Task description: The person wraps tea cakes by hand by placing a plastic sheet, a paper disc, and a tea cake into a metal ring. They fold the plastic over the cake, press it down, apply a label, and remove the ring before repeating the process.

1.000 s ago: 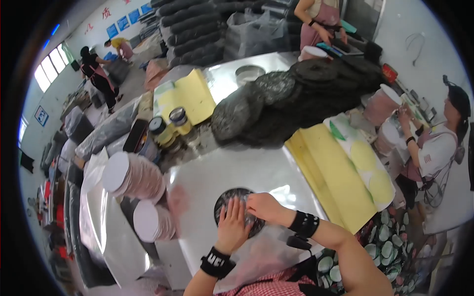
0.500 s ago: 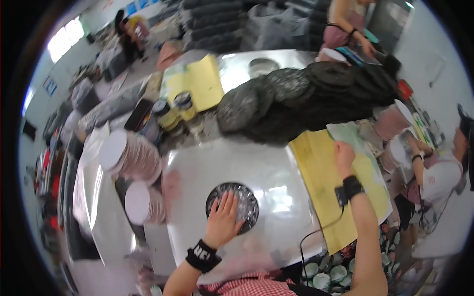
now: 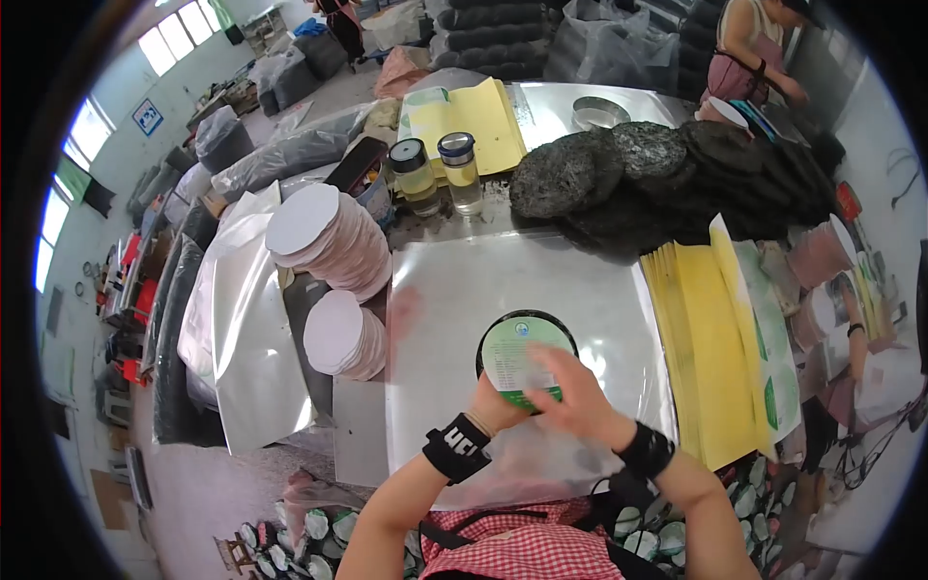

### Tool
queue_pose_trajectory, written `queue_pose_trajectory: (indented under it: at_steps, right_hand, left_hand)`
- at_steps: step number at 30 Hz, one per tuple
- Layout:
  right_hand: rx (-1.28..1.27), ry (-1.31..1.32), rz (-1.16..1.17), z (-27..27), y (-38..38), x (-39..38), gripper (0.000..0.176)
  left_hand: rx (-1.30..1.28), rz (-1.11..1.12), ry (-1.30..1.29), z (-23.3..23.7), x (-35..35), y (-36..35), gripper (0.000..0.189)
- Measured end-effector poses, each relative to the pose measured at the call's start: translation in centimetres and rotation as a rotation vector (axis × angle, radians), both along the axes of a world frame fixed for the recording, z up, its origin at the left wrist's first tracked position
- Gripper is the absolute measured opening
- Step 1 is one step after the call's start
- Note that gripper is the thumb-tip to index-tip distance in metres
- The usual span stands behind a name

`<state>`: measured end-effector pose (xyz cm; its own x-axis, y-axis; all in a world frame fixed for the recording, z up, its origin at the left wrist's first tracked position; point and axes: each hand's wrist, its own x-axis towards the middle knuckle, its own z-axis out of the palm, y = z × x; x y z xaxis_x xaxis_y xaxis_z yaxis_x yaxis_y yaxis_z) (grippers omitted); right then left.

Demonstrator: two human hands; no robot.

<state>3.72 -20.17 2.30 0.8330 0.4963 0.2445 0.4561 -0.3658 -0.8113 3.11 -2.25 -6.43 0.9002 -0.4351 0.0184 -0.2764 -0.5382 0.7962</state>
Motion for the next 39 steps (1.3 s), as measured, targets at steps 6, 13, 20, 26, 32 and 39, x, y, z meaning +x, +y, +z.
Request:
queue_pose_trajectory:
  at_steps: [6,13,20,26,32,39]
  right_hand:
    - [-0.118,-0.048,0.023,-5.6,2.2,3.5,0.073]
    - [-0.637,-0.287,0.132,-6.7,4.1,2.6,0.074]
    - [-0.491,-0.317,0.086,-8.2,3.2,2.9,0.078]
    - [-0.329,0.273,0.117,-10.3,6.3,-0.7,0.049]
    - [-0.131,0.050,0.414,-7.1,8.6,-5.7,0.032]
    - [-0.200,-0.280,0.167,-4.0,0.6,-8.3,0.053]
  left_hand:
    - [-0.245,0.234,-0.228,4.2,-0.4,3.0,0.053]
    - [0.044,0.522,0.001,0.9,-2.1,4.8,0.052]
    - [0.349,0.242,-0.375,7.9,-4.5,-1.1,0.056]
    - [0.280,0.325,-0.314,9.4,-10.5,2.0,0.055]
    - [0.229,0.654,0.067,6.2,-16.3,6.8,0.045]
    - [0.006,0.515,-0.180,4.1,-15.9,15.0,0.015]
